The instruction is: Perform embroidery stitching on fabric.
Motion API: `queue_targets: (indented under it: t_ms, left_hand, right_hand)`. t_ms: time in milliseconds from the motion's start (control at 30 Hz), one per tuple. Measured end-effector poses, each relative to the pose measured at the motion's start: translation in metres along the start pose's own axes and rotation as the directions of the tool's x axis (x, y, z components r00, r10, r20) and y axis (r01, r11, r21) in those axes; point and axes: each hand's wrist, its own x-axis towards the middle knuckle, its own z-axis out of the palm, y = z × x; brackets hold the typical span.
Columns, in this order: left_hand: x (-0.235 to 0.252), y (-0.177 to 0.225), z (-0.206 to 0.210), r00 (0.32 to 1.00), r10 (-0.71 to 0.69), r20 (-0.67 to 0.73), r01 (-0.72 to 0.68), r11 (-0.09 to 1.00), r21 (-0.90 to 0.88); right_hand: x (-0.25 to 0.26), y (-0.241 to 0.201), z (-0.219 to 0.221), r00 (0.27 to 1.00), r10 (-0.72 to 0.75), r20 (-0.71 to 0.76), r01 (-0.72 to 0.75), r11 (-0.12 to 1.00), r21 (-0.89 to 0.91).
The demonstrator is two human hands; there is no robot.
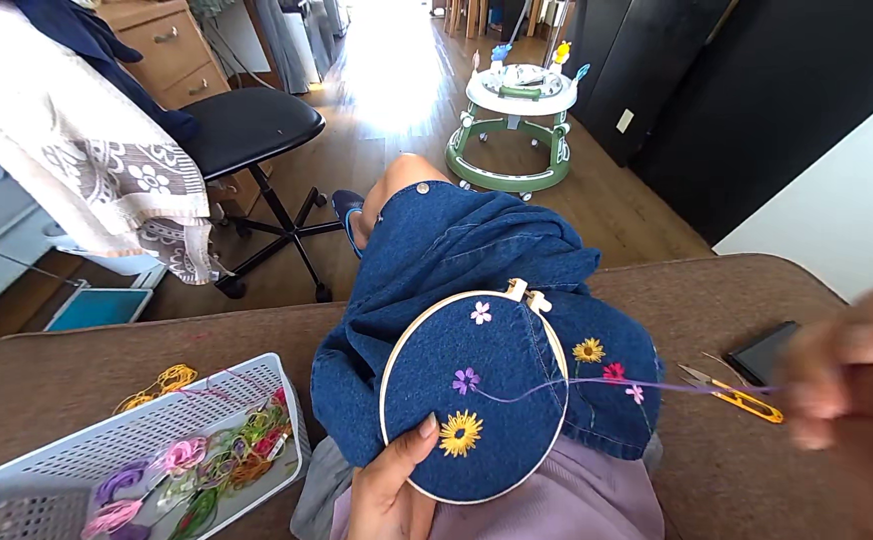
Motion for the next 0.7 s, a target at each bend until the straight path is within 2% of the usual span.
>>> queue_targets:
  t_ms: [67,167,233,400,700]
  left_hand:
    - [-0.001,0.0,-0.001,1.0,-0.003,0.003,0.003,1.0,0.003]
    - [-0.001,-0.001,-0.001,1.0,0.001,-0.005,-0.001,1.0,0.009]
    - [-0.001,-0.001,-0.001,1.0,-0.002,-0.003,0.002,1.0,0.02]
    - [-0.001,0.0,0.0,1.0,-0.023,0.016,0.023,0.999,0.031]
    - [-0.001,0.0,0.0,0.999,-0.036,0.015,0.036,0.999,-0.01]
  right_hand:
    - [-0.011,0.003,0.035,0.991,0.052,0.126,-0.047,0.998,-0.046]
    - [-0.033,0.015,0.07,0.933,0.122,0.338,-0.121,0.992,-0.024]
    - [-0.042,0.022,0.085,0.902,0.133,0.411,-0.154,0.988,0.017]
    - [-0.055,0.036,0.11,0.909,0.133,0.396,-0.213,0.963,0.165]
    - [-0.061,0.044,0.118,0.938,0.16,0.307,-0.208,0.97,0.129]
